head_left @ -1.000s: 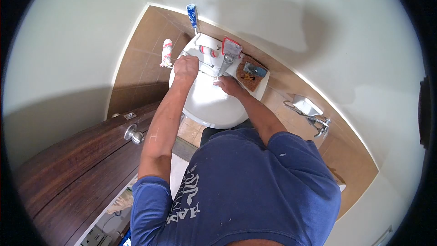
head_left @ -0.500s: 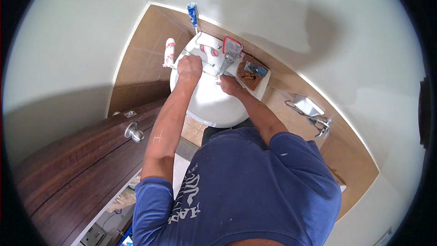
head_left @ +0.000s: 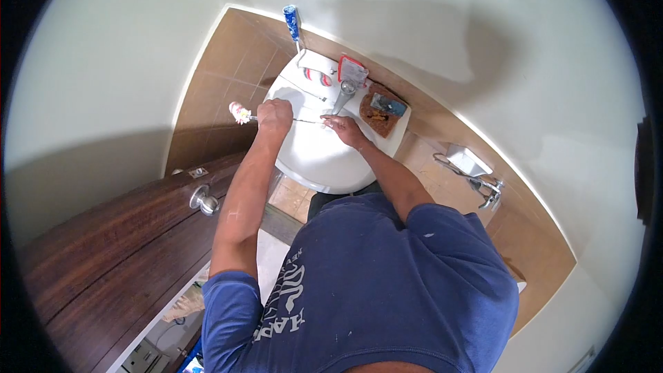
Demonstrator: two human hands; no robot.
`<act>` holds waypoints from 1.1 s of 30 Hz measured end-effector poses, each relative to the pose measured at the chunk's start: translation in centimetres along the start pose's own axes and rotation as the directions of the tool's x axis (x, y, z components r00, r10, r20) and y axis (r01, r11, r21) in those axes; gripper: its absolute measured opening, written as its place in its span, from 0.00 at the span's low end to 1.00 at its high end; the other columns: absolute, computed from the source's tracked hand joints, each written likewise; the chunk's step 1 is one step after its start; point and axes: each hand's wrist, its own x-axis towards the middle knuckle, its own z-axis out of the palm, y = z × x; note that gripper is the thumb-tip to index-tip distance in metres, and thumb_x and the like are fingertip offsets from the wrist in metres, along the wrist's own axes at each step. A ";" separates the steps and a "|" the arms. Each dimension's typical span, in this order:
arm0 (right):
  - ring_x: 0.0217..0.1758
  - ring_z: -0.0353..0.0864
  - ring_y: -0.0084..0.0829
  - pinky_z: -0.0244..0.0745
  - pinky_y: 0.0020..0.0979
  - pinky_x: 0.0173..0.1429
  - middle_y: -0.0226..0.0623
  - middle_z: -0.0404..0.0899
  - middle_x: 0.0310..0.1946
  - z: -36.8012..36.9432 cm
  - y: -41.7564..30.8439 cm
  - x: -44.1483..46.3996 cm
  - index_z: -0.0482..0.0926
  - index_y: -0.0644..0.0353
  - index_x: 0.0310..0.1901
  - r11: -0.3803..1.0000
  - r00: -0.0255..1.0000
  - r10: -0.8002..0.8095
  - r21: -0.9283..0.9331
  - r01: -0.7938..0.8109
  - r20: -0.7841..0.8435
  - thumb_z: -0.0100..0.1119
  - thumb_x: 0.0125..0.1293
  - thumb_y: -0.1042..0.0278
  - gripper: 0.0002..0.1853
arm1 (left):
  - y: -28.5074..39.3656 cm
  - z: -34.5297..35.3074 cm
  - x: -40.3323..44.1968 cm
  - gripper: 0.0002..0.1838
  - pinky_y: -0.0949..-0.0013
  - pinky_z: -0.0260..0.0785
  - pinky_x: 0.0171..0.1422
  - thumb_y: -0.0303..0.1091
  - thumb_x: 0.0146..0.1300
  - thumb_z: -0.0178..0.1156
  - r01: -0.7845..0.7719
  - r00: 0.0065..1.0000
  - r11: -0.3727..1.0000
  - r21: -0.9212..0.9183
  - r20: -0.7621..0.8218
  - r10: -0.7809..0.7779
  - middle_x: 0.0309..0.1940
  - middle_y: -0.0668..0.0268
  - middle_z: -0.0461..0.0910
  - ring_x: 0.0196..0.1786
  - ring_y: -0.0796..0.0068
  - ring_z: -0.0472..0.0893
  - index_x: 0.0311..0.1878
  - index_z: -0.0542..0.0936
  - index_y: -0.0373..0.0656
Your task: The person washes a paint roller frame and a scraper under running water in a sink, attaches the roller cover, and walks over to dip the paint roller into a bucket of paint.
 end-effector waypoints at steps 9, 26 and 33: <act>0.55 0.80 0.32 0.76 0.32 0.57 0.40 0.82 0.47 1.5 6.7 1.4 0.79 0.62 0.53 0.161 0.889 0.380 0.928 -0.335 0.255 0.57 0.72 0.63 0.15 | -2.8 2.6 -1.8 0.13 0.60 0.78 0.57 0.29 0.65 0.55 0.094 0.996 0.987 -0.133 0.019 -0.093 0.49 0.54 0.85 0.54 0.56 0.85 0.46 0.87 0.42; 0.46 0.84 0.31 0.84 0.34 0.51 0.40 0.82 0.50 1.2 -0.3 -0.5 0.74 0.61 0.58 0.443 0.704 0.710 0.777 -0.447 0.000 0.53 0.74 0.65 0.15 | -1.9 3.7 -2.6 0.14 0.60 0.77 0.59 0.30 0.65 0.54 0.086 0.993 0.981 -0.175 0.099 -0.069 0.51 0.52 0.84 0.56 0.55 0.84 0.48 0.86 0.40; 0.36 0.83 0.34 0.86 0.35 0.38 0.39 0.80 0.45 3.9 -1.5 -0.3 0.71 0.59 0.59 0.517 0.440 0.842 0.701 -0.491 -0.313 0.64 0.68 0.62 0.22 | -1.0 2.4 -3.1 0.15 0.59 0.77 0.60 0.30 0.65 0.53 0.085 0.990 0.983 -0.161 0.124 -0.066 0.52 0.51 0.83 0.57 0.55 0.83 0.49 0.86 0.40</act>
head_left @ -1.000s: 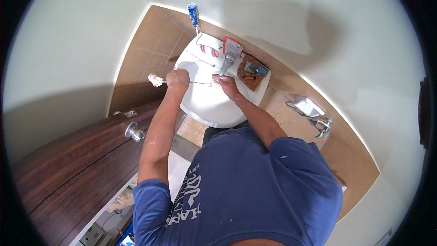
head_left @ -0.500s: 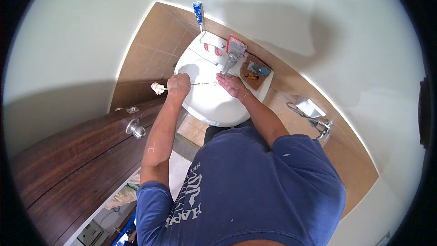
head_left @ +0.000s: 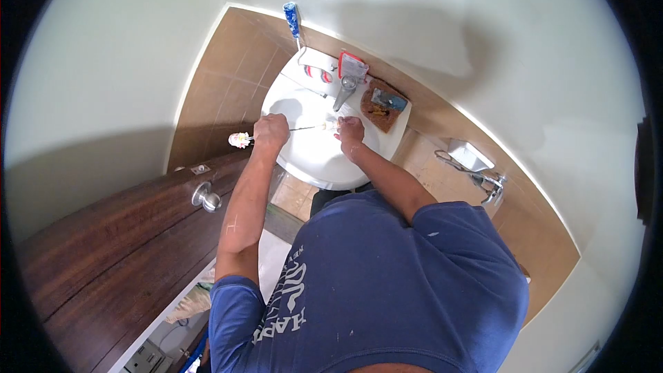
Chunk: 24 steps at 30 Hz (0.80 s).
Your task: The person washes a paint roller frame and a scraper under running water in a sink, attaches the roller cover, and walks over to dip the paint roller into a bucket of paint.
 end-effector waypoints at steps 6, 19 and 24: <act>0.51 0.82 0.43 0.87 0.41 0.48 0.49 0.74 0.55 2.2 0.7 -1.4 0.66 0.65 0.60 0.946 0.975 0.208 0.237 -0.221 0.078 0.65 0.68 0.59 0.27 | -0.3 -0.6 0.8 0.16 0.58 0.76 0.61 0.31 0.66 0.53 -0.042 0.998 0.997 0.064 0.054 0.039 0.54 0.52 0.83 0.58 0.55 0.83 0.51 0.85 0.40; 0.50 0.82 0.40 0.85 0.33 0.57 0.47 0.77 0.50 -0.7 0.8 0.2 0.71 0.66 0.53 0.762 0.928 0.211 0.542 -0.353 0.308 0.65 0.69 0.64 0.19 | -2.8 -4.2 4.9 0.16 0.56 0.73 0.64 0.40 0.64 0.56 -0.210 0.951 0.973 0.098 0.254 0.179 0.56 0.59 0.82 0.60 0.57 0.81 0.51 0.86 0.52; 0.50 0.84 0.42 0.84 0.35 0.60 0.47 0.79 0.50 -3.0 1.1 1.5 0.69 0.66 0.55 0.641 0.918 0.209 0.661 -0.390 0.338 0.59 0.73 0.59 0.21 | -1.0 -2.2 8.4 0.14 0.56 0.74 0.62 0.40 0.65 0.57 -0.266 0.964 0.946 0.185 0.076 0.256 0.54 0.51 0.82 0.58 0.56 0.82 0.45 0.87 0.43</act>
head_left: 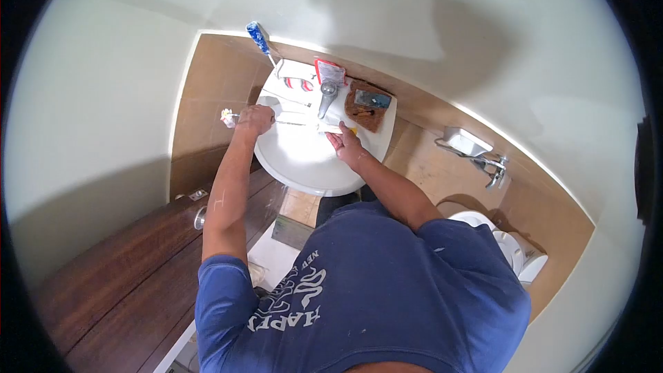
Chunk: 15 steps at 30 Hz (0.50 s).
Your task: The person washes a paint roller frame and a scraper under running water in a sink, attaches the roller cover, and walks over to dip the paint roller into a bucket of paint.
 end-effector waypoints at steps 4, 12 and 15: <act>0.52 0.84 0.43 0.85 0.36 0.58 0.49 0.79 0.51 -0.4 0.0 0.7 0.68 0.67 0.56 0.997 0.999 -0.017 0.074 0.014 0.036 0.58 0.73 0.57 0.22 | 0.9 2.4 0.8 0.15 0.57 0.74 0.59 0.38 0.64 0.60 -0.048 0.951 0.991 0.122 -0.298 0.083 0.52 0.50 0.82 0.57 0.57 0.82 0.49 0.84 0.42; 0.49 0.85 0.39 0.86 0.29 0.55 0.45 0.81 0.46 2.2 0.5 -0.2 0.74 0.66 0.50 0.981 0.987 -0.095 0.155 0.115 -0.128 0.60 0.72 0.60 0.17 | 9.2 15.1 2.8 0.14 0.60 0.75 0.52 0.31 0.66 0.61 -0.139 0.838 0.337 -0.931 -0.292 -0.461 0.43 0.64 0.80 0.44 0.63 0.80 0.54 0.78 0.42; 0.48 0.85 0.36 0.87 0.27 0.53 0.44 0.81 0.46 1.8 0.1 -0.7 0.76 0.64 0.51 0.996 0.978 -0.085 0.025 0.091 -0.193 0.61 0.71 0.63 0.14 | 14.8 14.0 2.5 0.15 0.69 0.74 0.43 0.39 0.71 0.61 -0.017 0.979 -0.620 -0.785 0.113 -0.170 0.44 0.61 0.79 0.43 0.72 0.80 0.50 0.75 0.37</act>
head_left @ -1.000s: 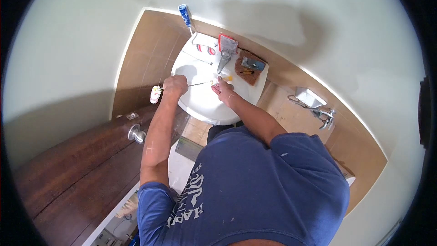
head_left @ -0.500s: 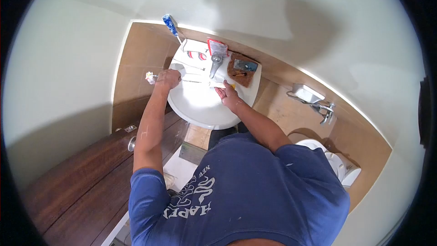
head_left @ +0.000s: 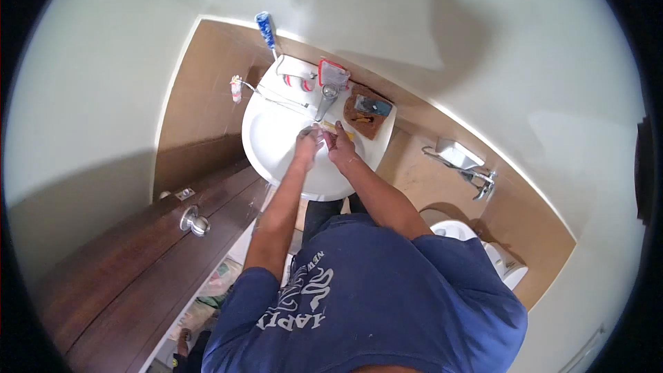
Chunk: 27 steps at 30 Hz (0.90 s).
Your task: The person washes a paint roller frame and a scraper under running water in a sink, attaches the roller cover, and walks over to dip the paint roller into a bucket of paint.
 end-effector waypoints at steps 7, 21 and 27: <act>0.54 0.82 0.38 0.78 0.36 0.62 0.43 0.81 0.53 -1.7 -1.5 -0.5 0.76 0.62 0.58 0.986 0.896 0.135 -0.145 -0.080 0.424 0.57 0.73 0.59 0.18 | -4.4 5.6 2.9 0.12 0.61 0.74 0.48 0.33 0.71 0.51 -0.415 0.839 0.877 0.242 -0.272 0.472 0.42 0.53 0.79 0.42 0.64 0.80 0.47 0.70 0.33; 0.60 0.78 0.39 0.75 0.41 0.66 0.43 0.77 0.60 -2.0 -1.6 -3.0 0.68 0.60 0.67 0.925 0.883 0.061 -0.359 0.126 0.466 0.40 0.80 0.51 0.24 | -3.8 7.0 1.7 0.15 0.62 0.76 0.37 0.38 0.72 0.51 -0.514 0.802 0.844 -0.150 -0.434 0.411 0.29 0.54 0.78 0.30 0.63 0.80 0.45 0.71 0.32; 0.59 0.78 0.42 0.74 0.41 0.65 0.48 0.76 0.59 -1.9 -2.0 -1.9 0.64 0.61 0.69 0.899 0.955 0.086 -0.435 0.048 0.283 0.38 0.80 0.52 0.26 | -4.7 6.5 3.3 0.16 0.56 0.76 0.45 0.37 0.71 0.52 -0.421 0.781 0.884 0.201 -0.415 0.466 0.33 0.47 0.81 0.36 0.55 0.84 0.48 0.72 0.30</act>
